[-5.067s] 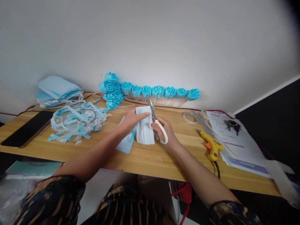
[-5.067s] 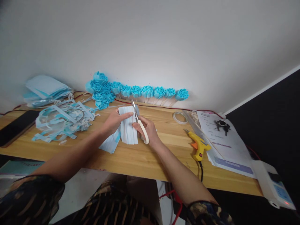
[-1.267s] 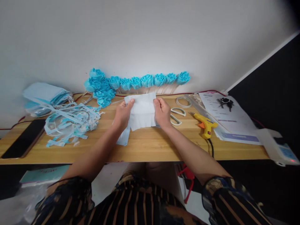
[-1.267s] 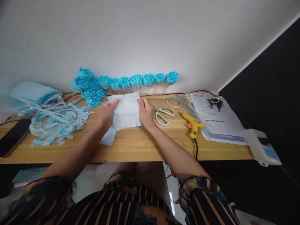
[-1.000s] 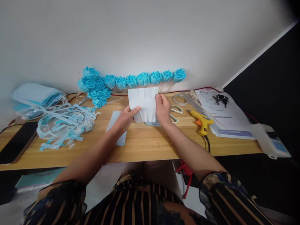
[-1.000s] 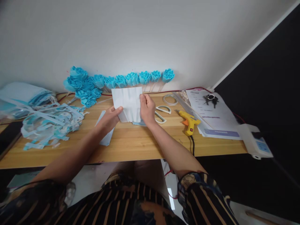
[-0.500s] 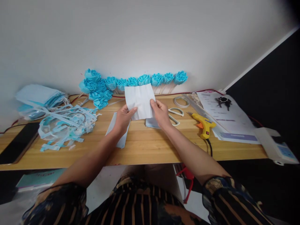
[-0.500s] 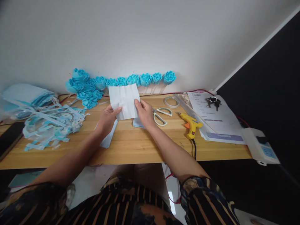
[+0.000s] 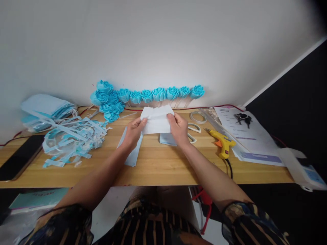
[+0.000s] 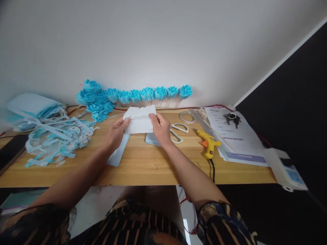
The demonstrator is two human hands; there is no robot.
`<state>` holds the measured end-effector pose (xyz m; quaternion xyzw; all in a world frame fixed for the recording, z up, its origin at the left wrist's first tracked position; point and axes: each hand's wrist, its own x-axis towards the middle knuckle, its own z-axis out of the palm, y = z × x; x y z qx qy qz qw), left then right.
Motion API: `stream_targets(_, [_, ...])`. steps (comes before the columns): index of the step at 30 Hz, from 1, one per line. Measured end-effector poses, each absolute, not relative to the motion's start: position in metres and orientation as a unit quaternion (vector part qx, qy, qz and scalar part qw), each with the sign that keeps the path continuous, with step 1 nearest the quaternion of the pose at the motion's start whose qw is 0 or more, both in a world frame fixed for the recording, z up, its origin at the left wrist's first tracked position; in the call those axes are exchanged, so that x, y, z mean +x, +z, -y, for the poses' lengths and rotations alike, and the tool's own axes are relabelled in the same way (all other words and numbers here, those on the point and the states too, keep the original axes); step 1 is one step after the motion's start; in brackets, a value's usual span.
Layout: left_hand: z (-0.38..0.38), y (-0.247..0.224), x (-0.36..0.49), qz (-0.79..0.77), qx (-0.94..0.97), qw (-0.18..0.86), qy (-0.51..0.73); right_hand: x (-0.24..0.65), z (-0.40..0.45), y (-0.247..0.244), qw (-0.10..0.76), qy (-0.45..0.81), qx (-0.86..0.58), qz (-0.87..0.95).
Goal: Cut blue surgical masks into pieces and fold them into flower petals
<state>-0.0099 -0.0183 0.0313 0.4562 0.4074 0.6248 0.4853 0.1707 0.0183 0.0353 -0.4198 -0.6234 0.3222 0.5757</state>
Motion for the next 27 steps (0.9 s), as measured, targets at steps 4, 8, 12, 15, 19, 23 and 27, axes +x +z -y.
stream_targets(4, [0.017, 0.035, -0.01, -0.37, 0.418, 0.541, 0.629, 0.172, -0.019, 0.031, 0.552, 0.341, -0.411, 0.64])
stream_targets(8, [0.016, 0.04, -0.01, -0.382, 0.366, 0.53, 0.662, 0.167, -0.017, 0.027, 0.518, 0.355, -0.393, 0.671])
stream_targets(12, [0.017, 0.038, -0.01, -0.417, 0.364, 0.508, 0.659, 0.166, -0.015, 0.031, 0.51, 0.393, -0.358, 0.676])
stream_targets(15, [0.02, 0.035, -0.008, -0.439, 0.395, 0.491, 0.64, 0.169, -0.015, 0.036, 0.533, 0.393, -0.357, 0.659])
stream_targets(19, [0.025, 0.034, -0.004, -0.444, 0.439, 0.486, 0.611, 0.171, -0.016, 0.039, 0.561, 0.371, -0.379, 0.636])
stream_targets(23, [0.025, 0.035, -0.002, -0.437, 0.462, 0.473, 0.61, 0.168, -0.013, 0.039, 0.564, 0.325, -0.402, 0.644])
stream_targets(27, [0.02, 0.031, -0.005, -0.464, 0.446, 0.44, 0.627, 0.166, -0.01, 0.042, 0.575, 0.288, -0.42, 0.641])
